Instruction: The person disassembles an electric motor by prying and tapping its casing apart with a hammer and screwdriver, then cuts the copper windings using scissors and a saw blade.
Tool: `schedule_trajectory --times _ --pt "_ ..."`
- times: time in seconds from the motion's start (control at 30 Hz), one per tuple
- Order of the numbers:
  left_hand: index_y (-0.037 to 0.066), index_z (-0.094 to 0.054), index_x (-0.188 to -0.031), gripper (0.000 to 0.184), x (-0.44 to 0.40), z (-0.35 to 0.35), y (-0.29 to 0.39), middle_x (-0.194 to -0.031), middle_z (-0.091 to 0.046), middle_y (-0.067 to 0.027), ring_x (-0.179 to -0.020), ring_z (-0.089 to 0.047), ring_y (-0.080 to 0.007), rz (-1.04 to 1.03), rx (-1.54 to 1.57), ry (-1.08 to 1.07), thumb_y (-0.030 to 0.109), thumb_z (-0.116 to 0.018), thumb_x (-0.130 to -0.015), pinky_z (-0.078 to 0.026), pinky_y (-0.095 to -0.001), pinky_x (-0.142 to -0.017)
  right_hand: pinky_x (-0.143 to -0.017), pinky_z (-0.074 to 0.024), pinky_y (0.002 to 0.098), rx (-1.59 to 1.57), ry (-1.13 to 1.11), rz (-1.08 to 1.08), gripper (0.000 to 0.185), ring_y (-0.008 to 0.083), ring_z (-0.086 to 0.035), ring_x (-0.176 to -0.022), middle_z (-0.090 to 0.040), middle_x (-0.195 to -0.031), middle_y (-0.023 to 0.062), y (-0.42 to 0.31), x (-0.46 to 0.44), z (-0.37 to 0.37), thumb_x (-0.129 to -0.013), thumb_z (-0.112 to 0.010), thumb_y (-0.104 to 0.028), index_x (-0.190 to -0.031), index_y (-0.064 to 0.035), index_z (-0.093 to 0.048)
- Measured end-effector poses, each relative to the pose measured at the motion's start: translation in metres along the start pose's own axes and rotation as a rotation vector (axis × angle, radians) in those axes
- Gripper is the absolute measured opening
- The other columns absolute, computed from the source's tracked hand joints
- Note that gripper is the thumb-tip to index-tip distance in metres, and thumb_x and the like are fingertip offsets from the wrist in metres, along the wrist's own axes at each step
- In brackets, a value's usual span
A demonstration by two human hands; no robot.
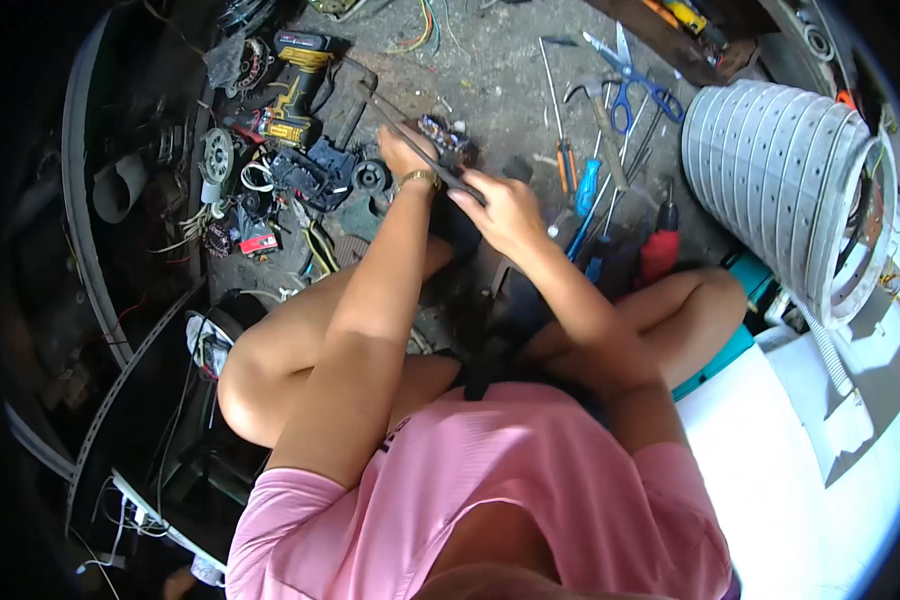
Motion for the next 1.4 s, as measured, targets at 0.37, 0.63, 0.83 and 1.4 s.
schedule_trajectory --times 0.37,0.63,0.83,1.4 --pt "-0.004 -0.055 -0.080 0.031 -0.005 -0.001 0.007 -0.088 -0.059 -0.0237 -0.087 -0.055 -0.0440 -0.018 0.007 -0.067 0.021 -0.039 -0.091 -0.041 -0.0490 -0.081 -0.061 -0.0495 0.0464 -0.041 0.070 0.079 0.032 0.0406 -0.062 -0.070 -0.064 -0.077 0.0169 0.017 -0.025 -0.015 -0.082 -0.069 -0.034 -0.100 -0.0085 -0.066" --pt "-0.007 -0.057 -0.093 0.039 0.003 0.003 -0.010 -0.097 -0.058 -0.0292 -0.092 -0.053 -0.0455 0.115 0.208 0.004 0.026 -0.036 -0.093 -0.040 -0.0458 -0.084 -0.061 -0.0505 0.0420 -0.086 -0.037 0.025 0.028 0.0357 -0.064 -0.070 -0.065 -0.078 0.0155 0.006 0.069 0.056 -0.079 -0.072 -0.025 -0.099 -0.0058 -0.066" --pt "-0.003 -0.055 -0.082 0.029 -0.011 -0.008 -0.010 -0.084 -0.060 -0.0249 -0.081 -0.057 -0.0445 0.069 0.056 -0.072 0.019 -0.039 -0.092 -0.043 -0.0488 -0.074 -0.060 -0.0495 0.0448 -0.050 0.056 0.094 0.031 0.0392 -0.063 -0.073 -0.065 -0.079 0.0164 0.019 -0.031 -0.012 -0.084 -0.067 -0.037 -0.098 -0.0091 -0.066" --pt "-0.007 -0.057 -0.095 0.035 0.008 0.012 0.007 -0.096 -0.061 -0.0247 -0.093 -0.056 -0.0396 0.248 0.322 0.022 0.024 -0.039 -0.094 -0.042 -0.0432 -0.084 -0.059 -0.0477 0.0441 -0.067 0.029 0.082 0.031 0.0390 -0.062 -0.071 -0.064 -0.081 0.0189 0.007 0.025 0.046 -0.083 -0.068 -0.030 -0.101 -0.0058 -0.065"
Point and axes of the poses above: each hand's wrist, its own x-axis away from the middle knuckle, its own z-axis out of the back of the hand, y = z × x, the point moved 9 cm from there along -x, towards the middle knuckle
